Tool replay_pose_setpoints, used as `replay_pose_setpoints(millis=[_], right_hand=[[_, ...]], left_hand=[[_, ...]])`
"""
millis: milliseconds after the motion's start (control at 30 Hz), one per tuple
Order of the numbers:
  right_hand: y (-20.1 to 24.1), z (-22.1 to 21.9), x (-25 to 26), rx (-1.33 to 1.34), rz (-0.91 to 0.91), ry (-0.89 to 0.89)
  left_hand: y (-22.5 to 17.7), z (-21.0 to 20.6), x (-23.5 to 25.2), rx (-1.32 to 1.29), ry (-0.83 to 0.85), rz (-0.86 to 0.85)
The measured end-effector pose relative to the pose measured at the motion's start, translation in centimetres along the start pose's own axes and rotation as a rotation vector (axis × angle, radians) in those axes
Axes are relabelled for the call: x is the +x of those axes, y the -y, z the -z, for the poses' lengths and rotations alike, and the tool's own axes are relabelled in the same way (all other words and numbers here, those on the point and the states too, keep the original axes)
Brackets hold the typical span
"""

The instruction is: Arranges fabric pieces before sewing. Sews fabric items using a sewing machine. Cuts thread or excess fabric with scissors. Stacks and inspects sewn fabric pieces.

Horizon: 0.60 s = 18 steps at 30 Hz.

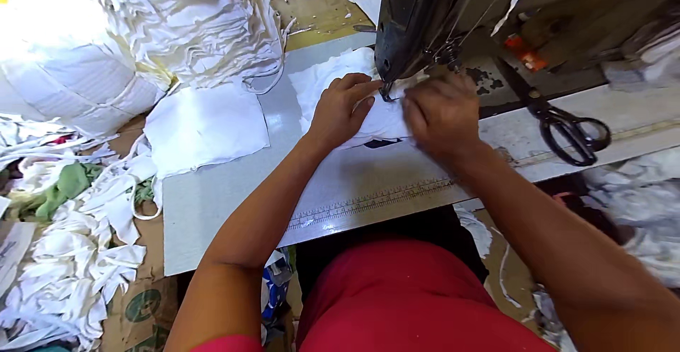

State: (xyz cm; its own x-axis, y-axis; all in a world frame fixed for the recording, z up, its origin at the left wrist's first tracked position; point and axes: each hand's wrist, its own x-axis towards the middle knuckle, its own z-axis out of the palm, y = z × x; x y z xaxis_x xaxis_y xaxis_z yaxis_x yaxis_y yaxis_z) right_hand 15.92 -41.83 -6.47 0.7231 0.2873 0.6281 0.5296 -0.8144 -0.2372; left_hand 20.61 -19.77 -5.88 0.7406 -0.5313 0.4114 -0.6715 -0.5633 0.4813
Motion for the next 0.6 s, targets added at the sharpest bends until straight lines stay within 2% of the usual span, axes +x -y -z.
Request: replay_pose_setpoints(millis=[67,167,433,533,600], right_hand=[[1.8,0.2,-1.6,0.069,0.060,0.071],[1.7,-0.2,-2.3,0.049,0.028,0.223],[0.8,-0.7,-1.3,-0.048,-0.047,0.190],[2.8,-0.2,-1.9,-0.029,0.039,0.047],[4.2,0.1,-2.0,0.083,0.119,0.096]], left_hand=[[0.6,0.5,-0.6,-0.017,0.065,-0.074],[0.2,0.7,-0.4,0.164,0.161,-0.120],[-0.8,0.4,0.3,0.331,0.198,0.008],[-1.4,1.0,0.9,0.329,0.248,0.066],[-1.7,1.3,1.4,0.341,0.294,0.098]])
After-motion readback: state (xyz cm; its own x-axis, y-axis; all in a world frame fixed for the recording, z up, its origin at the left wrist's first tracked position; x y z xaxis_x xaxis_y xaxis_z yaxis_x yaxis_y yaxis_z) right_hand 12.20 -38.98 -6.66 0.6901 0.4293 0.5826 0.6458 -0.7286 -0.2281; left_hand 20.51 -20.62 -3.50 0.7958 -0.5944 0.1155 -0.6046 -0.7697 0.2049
